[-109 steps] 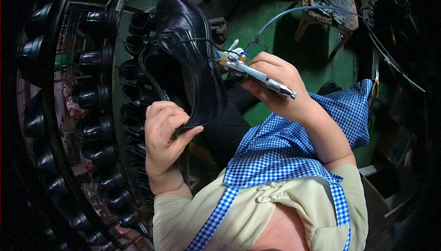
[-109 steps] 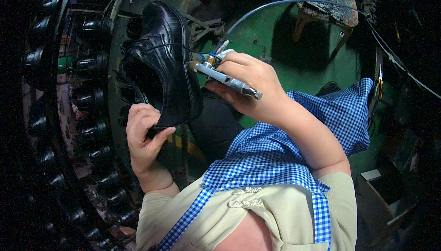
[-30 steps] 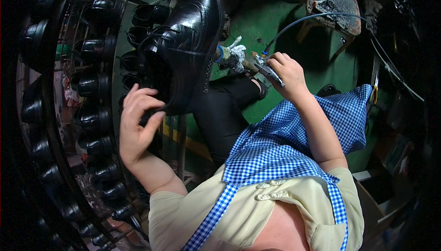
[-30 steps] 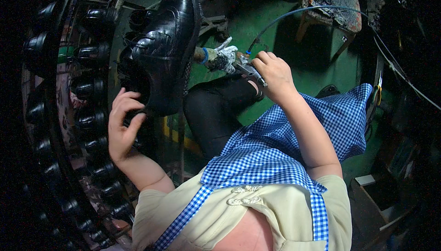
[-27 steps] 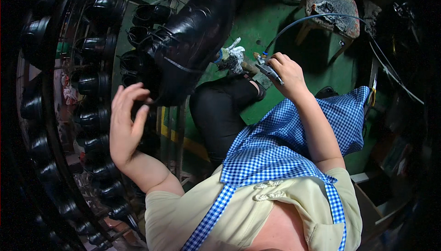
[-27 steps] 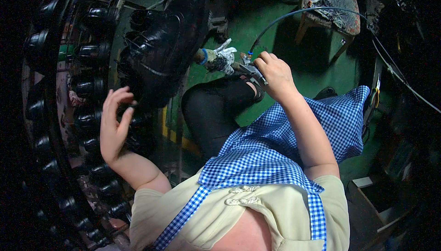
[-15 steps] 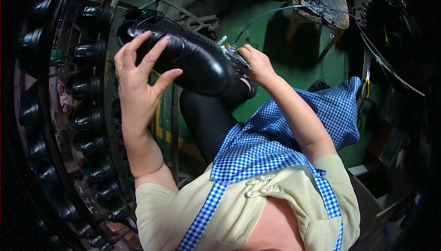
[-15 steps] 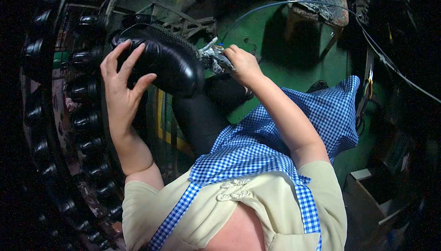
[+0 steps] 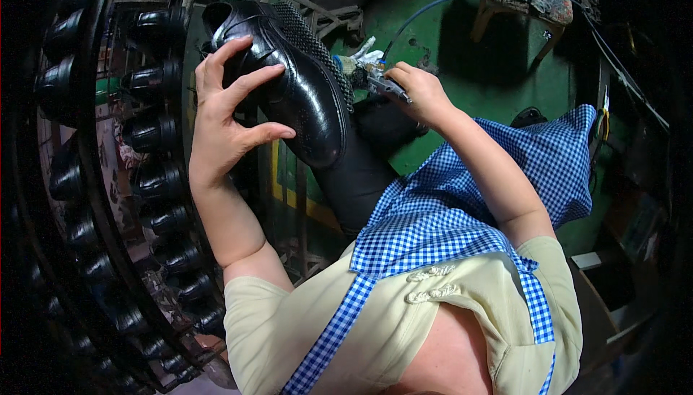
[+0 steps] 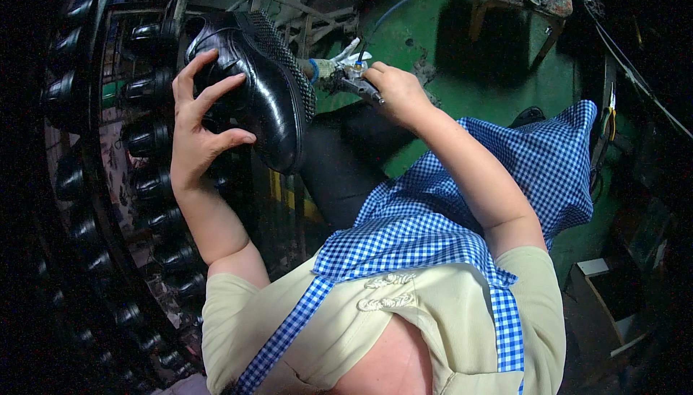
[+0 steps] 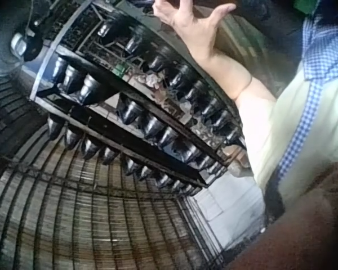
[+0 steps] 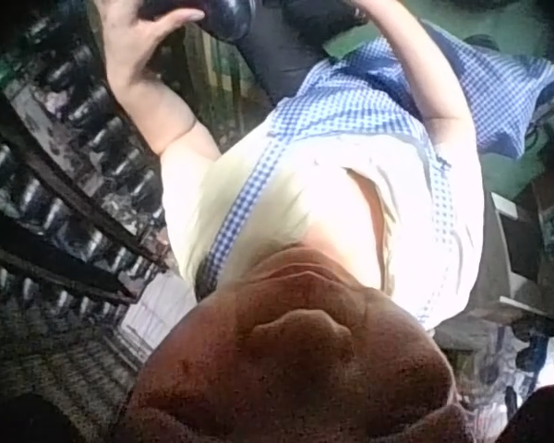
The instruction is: Apply adhesive or treatment to shoe components using a specialized pneumatic spray tool.
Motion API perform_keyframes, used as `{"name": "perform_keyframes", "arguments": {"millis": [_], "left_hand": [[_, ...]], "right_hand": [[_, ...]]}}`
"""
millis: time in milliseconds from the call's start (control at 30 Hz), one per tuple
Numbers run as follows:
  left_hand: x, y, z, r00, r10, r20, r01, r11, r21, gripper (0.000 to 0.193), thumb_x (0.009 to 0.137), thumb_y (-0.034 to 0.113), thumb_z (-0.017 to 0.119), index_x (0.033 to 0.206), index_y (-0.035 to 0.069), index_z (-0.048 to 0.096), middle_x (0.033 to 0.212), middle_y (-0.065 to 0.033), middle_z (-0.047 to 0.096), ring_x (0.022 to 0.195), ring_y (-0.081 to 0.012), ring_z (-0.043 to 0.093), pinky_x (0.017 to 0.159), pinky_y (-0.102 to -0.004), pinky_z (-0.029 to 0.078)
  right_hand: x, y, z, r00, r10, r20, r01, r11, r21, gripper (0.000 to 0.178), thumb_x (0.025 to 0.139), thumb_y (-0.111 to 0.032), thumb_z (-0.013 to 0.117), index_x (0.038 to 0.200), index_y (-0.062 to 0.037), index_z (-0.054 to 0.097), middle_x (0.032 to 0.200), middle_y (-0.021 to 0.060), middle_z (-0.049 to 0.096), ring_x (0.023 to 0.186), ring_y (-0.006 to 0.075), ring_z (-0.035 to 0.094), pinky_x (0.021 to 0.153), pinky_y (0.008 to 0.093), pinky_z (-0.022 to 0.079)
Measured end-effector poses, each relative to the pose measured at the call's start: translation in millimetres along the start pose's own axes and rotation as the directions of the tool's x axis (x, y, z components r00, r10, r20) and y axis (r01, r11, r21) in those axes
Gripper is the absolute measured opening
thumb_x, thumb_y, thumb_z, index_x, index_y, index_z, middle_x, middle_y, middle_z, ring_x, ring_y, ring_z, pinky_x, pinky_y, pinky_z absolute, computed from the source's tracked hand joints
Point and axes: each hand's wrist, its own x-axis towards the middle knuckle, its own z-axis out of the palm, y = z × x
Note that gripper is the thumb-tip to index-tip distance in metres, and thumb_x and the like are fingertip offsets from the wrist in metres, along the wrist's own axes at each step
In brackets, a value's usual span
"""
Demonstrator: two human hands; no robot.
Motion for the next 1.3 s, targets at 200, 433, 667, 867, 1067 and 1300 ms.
{"name": "perform_keyframes", "arguments": {"millis": [200, 433, 667, 867, 1067, 1300], "left_hand": [[0, 4, 0, 1.000, -0.024, 0.015, 0.024, 1.000, -0.004, 0.075, 0.051, 0.050, 0.090, 0.117, 0.019, 0.074, 0.142, -0.0102, 0.047, 0.133, -0.0332, 0.038, 0.111, -0.0462, 0.035], [-2, 4, -5, 0.999, -0.023, 0.044, 0.024, 1.000, -0.010, 0.076, 0.050, 0.052, 0.089, 0.116, 0.019, 0.073, 0.141, -0.0110, 0.047, 0.133, -0.0356, 0.039, 0.116, -0.0545, 0.025], [-11, 9, -13, 0.994, 0.007, 0.109, -0.010, 0.999, 0.030, 0.075, 0.053, 0.057, 0.087, 0.117, 0.020, 0.072, 0.145, -0.0115, 0.046, 0.136, -0.0407, 0.038, 0.118, -0.0618, 0.016], [-18, -4, -21, 0.983, 0.017, 0.183, -0.005, 0.998, -0.066, 0.066, 0.056, 0.051, 0.089, 0.111, 0.017, 0.073, 0.144, -0.0138, 0.047, 0.137, -0.0404, 0.038, 0.118, -0.0587, 0.019], [-23, 9, -13, 0.996, -0.037, 0.085, 0.042, 0.997, -0.068, 0.062, 0.059, 0.046, 0.090, 0.111, 0.017, 0.073, 0.149, -0.0179, 0.042, 0.141, -0.0433, 0.034, 0.116, -0.0571, 0.024], [-42, 4, -14, 0.993, -0.086, 0.076, 0.088, 0.996, -0.014, 0.063, 0.061, 0.049, 0.090, 0.113, 0.016, 0.073, 0.156, -0.0188, 0.035, 0.149, -0.0423, 0.022, 0.121, -0.0528, 0.018]], "right_hand": [[-8, -18, -35, 0.999, -0.040, 0.034, 0.038, 0.997, 0.064, 0.027, 0.083, -0.018, 0.074, 0.105, -0.0054, 0.065, 0.098, 0.0136, 0.061, 0.087, 0.0361, 0.064, 0.073, 0.0438, 0.053], [-9, -59, -113, 0.983, -0.183, -0.002, 0.172, 0.925, -0.339, 0.029, 0.076, -0.023, 0.079, 0.098, -0.0074, 0.069, 0.095, 0.0055, 0.061, 0.084, 0.0237, 0.059, 0.070, 0.0343, 0.054], [-9, -95, -132, 0.971, -0.228, -0.075, 0.235, 0.968, 0.092, 0.029, 0.069, -0.016, 0.084, 0.091, -0.0065, 0.067, 0.088, 0.0057, 0.062, 0.079, 0.0236, 0.059, 0.066, 0.0331, 0.052], [-5, -92, -116, 0.978, -0.195, -0.073, 0.199, 0.978, 0.054, 0.026, 0.071, -0.016, 0.083, 0.090, -0.0070, 0.067, 0.087, 0.0061, 0.061, 0.077, 0.0236, 0.059, 0.065, 0.0329, 0.052], [5, -63, -66, 0.992, -0.120, -0.044, 0.109, 0.975, -0.194, 0.027, 0.076, -0.022, 0.079, 0.094, -0.0075, 0.066, 0.090, 0.0066, 0.059, 0.084, 0.0250, 0.059, 0.070, 0.0350, 0.053], [9, -36, -17, 0.998, -0.052, 0.041, 0.059, 0.982, -0.179, 0.025, 0.082, -0.025, 0.074, 0.101, -0.0101, 0.066, 0.096, 0.0074, 0.058, 0.093, 0.0271, 0.058, 0.077, 0.0368, 0.054]]}}
